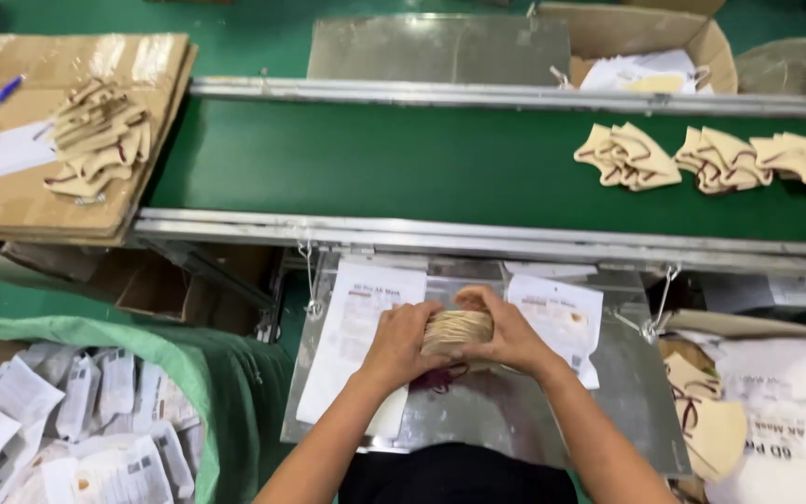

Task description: The person picks up stacks of face masks from a conveyor belt, inserts them into plastic pouches, and stacks the completed packages on the workbench.

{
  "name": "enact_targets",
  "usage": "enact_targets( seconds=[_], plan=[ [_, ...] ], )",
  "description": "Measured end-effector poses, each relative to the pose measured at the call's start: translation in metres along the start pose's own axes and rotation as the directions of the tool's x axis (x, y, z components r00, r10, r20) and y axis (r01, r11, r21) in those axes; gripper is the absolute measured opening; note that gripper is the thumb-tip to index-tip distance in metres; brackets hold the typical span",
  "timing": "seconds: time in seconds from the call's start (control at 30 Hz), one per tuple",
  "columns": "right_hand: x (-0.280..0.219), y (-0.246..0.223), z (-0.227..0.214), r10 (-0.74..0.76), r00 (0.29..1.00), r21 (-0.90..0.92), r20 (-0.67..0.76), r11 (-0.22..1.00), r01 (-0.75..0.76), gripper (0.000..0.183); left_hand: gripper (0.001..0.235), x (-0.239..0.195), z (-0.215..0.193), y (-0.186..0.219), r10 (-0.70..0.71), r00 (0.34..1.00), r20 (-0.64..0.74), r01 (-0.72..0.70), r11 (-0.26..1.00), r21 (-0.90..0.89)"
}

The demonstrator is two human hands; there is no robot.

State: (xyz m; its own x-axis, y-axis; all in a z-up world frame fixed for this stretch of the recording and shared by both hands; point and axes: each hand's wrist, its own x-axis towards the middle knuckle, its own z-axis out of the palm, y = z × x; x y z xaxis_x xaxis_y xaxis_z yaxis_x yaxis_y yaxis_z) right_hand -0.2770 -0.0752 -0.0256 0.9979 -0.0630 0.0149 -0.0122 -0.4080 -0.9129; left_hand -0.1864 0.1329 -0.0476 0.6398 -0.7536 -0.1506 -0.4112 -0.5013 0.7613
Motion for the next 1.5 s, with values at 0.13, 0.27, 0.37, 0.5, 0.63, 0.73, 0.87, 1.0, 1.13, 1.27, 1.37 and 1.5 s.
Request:
enact_targets(
  seconds=[0.13,0.27,0.37,0.5,0.63,0.73,0.87,1.0,1.13,1.27,1.37,1.5],
  plan=[
    [-0.031,0.049,0.032,0.045,0.999,0.030,0.004,0.999,-0.046,0.107,0.104,-0.012,0.033,0.001,0.195,0.975,-0.108,-0.156,0.942,0.296],
    [-0.044,0.048,0.054,0.045,0.993,0.116,-0.106,0.993,-0.033,0.110,0.111,-0.031,0.049,0.010,0.359,0.923,-0.137,-0.267,0.857,0.441],
    [-0.045,0.072,0.059,0.017,0.999,0.051,-0.040,0.999,-0.014,0.107,0.106,-0.028,0.041,0.012,0.255,0.963,-0.085,-0.203,0.896,0.395],
    [-0.040,0.046,0.044,0.027,0.999,0.009,-0.017,1.000,-0.027,0.088,0.095,-0.031,0.041,-0.005,0.192,0.980,-0.061,-0.168,0.945,0.282],
    [-0.042,0.064,0.046,-0.038,0.998,-0.087,0.054,0.995,0.043,0.072,0.074,-0.021,0.035,-0.017,0.184,0.980,-0.078,-0.175,0.978,0.111],
    [-0.020,0.104,0.033,-0.117,0.992,-0.009,0.043,0.993,0.118,0.058,0.072,0.023,0.009,-0.043,0.145,0.989,-0.018,-0.146,0.981,-0.127],
    [-0.022,0.078,0.010,0.466,0.885,0.654,0.003,0.669,-0.354,0.062,0.032,0.045,-0.015,-0.084,-0.002,0.930,-0.369,-0.026,0.997,-0.070],
    [-0.008,0.077,-0.001,0.437,0.899,0.849,0.001,0.475,-0.232,0.061,0.026,0.051,-0.003,-0.137,0.128,0.885,-0.448,-0.042,0.979,0.197],
    [-0.008,0.104,-0.018,0.492,0.862,0.817,-0.122,0.543,-0.195,0.059,0.013,0.033,-0.001,-0.128,0.166,0.890,-0.424,-0.099,0.980,0.175],
    [-0.005,0.116,-0.049,0.327,0.912,0.227,-0.247,0.935,-0.274,0.061,0.012,0.010,-0.020,-0.051,0.384,0.881,-0.276,-0.334,0.919,0.211],
    [0.011,0.092,-0.015,0.244,0.970,0.044,-0.005,0.969,-0.244,0.058,0.015,0.012,-0.008,-0.005,0.573,0.817,-0.057,-0.543,0.800,0.255],
    [0.007,0.034,-0.015,0.063,0.995,0.173,0.083,0.982,-0.076,0.065,0.011,0.008,-0.006,0.019,0.538,0.843,0.007,-0.520,0.811,0.268]
  ],
)
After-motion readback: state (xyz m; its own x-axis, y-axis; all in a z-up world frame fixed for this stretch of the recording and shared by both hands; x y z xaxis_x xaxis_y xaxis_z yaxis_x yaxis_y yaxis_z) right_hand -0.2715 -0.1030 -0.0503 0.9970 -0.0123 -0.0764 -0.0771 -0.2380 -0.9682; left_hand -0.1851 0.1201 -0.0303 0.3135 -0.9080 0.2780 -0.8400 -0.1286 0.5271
